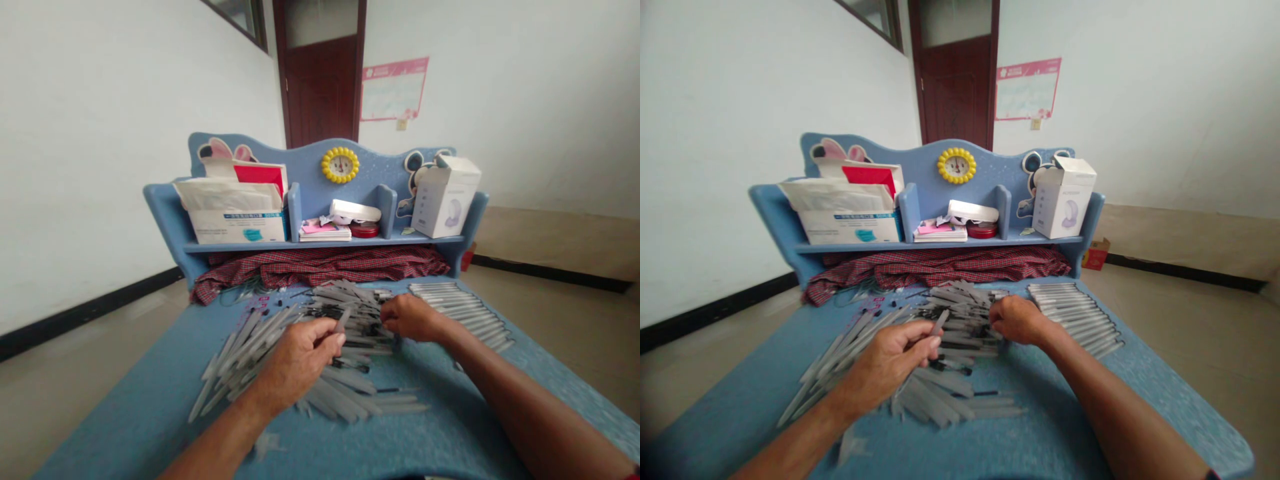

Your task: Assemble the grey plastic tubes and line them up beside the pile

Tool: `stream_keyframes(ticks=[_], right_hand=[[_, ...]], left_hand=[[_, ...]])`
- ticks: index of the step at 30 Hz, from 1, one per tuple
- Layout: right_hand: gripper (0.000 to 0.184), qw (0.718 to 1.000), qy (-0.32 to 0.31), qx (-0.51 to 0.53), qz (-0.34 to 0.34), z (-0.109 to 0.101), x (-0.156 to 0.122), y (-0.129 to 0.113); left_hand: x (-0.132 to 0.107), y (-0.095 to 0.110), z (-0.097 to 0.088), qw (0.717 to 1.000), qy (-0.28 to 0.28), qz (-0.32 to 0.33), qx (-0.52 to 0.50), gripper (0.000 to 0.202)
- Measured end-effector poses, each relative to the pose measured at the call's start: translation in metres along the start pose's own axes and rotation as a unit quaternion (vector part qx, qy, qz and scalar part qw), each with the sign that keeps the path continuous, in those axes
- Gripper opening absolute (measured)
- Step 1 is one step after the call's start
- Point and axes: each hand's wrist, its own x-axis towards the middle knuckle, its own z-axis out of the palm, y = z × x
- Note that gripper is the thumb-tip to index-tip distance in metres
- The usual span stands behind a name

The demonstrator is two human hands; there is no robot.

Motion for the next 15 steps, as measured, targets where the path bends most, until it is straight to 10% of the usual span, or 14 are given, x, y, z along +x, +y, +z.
stream_keyframes(ticks=[15], right_hand=[[0.032, 0.995, 0.018, -0.095, 0.027, 0.013, 0.003, -0.026]], left_hand=[[0.000, -0.004, 0.004, 1.000, -0.002, 0.007, 0.006, 0.022]])
